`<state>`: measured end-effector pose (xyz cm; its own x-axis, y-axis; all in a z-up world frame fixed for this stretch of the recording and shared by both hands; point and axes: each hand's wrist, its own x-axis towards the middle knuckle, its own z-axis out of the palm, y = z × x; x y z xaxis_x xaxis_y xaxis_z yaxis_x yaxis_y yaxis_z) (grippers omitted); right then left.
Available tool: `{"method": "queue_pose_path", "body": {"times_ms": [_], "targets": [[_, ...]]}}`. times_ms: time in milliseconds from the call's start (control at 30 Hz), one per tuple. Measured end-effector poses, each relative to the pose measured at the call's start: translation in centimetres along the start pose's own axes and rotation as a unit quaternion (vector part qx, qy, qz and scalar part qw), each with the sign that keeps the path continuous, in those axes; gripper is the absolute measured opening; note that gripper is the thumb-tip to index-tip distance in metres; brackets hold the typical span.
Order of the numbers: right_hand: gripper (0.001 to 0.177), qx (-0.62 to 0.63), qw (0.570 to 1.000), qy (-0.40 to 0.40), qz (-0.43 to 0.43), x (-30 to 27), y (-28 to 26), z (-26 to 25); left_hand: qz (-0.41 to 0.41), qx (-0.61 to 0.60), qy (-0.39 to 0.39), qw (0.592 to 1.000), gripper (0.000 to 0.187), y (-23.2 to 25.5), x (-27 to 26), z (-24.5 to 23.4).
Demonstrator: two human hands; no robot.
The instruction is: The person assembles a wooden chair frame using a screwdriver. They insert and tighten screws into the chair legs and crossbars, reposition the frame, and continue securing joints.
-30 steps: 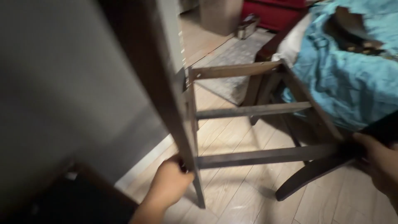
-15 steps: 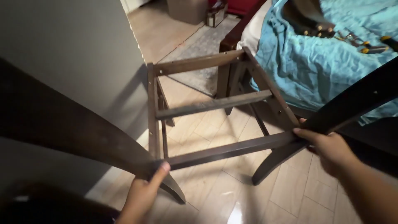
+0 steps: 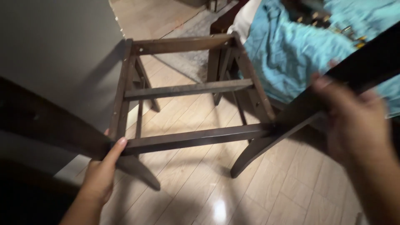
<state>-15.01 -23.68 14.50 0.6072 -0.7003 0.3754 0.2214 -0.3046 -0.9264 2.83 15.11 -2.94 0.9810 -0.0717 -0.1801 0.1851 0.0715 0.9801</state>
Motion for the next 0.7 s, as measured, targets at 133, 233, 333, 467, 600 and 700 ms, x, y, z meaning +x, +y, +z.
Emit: {"method": "queue_pose_path", "body": {"times_ms": [133, 233, 333, 467, 600, 700], "targets": [[0.046, 0.099, 0.984, -0.087, -0.120, 1.7, -4.4, 0.1, -0.002, 0.004, -0.005, 1.000, 0.090, -0.2, -0.3, 0.2], [0.054, 0.069, 0.998, -0.012, -0.006, 0.2, -2.5, 0.4, -0.003, -0.008, 0.000, 1.000, 0.086, -0.5, -1.2, 0.1], [0.055, 0.031, 0.995, 0.009, 0.092, -0.3, 1.4, 2.1, 0.030, -0.052, -0.011, 0.998, 0.081, 0.8, -0.8, 0.7], [0.057, 0.068, 0.978, -0.029, 0.193, -1.5, 9.2, 2.5, 0.081, -0.085, -0.009, 0.993, 0.077, -1.3, 0.1, 0.5], [0.050, -0.008, 0.977, -0.024, 0.212, -2.5, 11.5, 3.6, 0.031, -0.071, 0.021, 0.997, 0.077, -1.6, 0.0, 0.1], [0.042, -0.004, 0.974, -0.021, 0.226, -2.8, 11.8, 3.3, 0.023, -0.086, 0.019, 0.996, 0.077, -1.1, -0.5, 0.2]]}}
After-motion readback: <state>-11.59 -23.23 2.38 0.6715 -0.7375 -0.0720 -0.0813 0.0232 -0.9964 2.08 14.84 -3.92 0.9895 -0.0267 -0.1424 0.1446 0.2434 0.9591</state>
